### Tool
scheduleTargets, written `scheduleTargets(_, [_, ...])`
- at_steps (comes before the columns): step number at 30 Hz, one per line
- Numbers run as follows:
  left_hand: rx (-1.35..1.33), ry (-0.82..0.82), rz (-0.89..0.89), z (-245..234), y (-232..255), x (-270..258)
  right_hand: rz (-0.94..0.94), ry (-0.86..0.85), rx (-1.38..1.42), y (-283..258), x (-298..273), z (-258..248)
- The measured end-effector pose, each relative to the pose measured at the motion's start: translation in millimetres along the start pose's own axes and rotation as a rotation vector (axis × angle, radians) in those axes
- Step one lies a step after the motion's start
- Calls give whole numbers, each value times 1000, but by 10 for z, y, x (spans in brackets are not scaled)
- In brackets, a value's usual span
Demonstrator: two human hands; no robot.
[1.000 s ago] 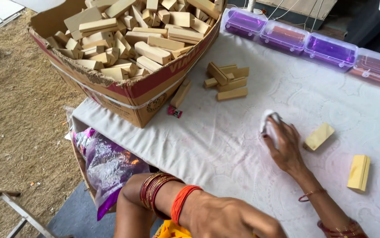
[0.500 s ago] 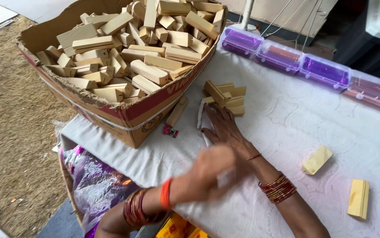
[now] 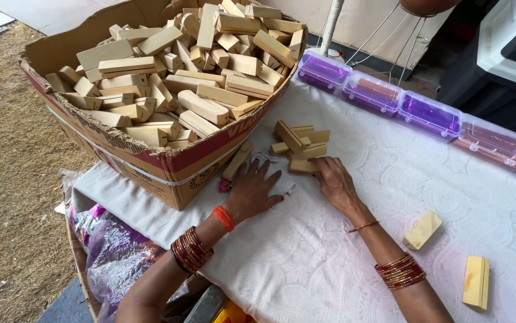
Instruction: Clean wooden blocks with a cloth, wrap them in aluminum and purple foil, and place them into a plastic container.
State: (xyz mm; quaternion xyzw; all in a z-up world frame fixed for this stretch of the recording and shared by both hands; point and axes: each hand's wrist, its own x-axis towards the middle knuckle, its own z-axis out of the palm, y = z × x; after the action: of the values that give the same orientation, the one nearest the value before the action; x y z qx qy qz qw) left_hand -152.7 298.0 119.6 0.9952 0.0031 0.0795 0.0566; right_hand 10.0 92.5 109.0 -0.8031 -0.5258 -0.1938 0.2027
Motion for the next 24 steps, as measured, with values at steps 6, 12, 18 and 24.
scheduleTargets(6, [-193,-72,-1,164,-49,37,74,128,116,-432,140,-12])
scheduleTargets(12, [113,-5,2,-234,244,-621,76,27,184,-684,262,31])
scheduleTargets(18, [-412,-156,66,-598,-88,-1580,-74,-152,-188,-775,100,-54])
scheduleTargets(24, [-267,-311,-454,-402,-858,-2848,-132,-234,-37,-387,-824,-491])
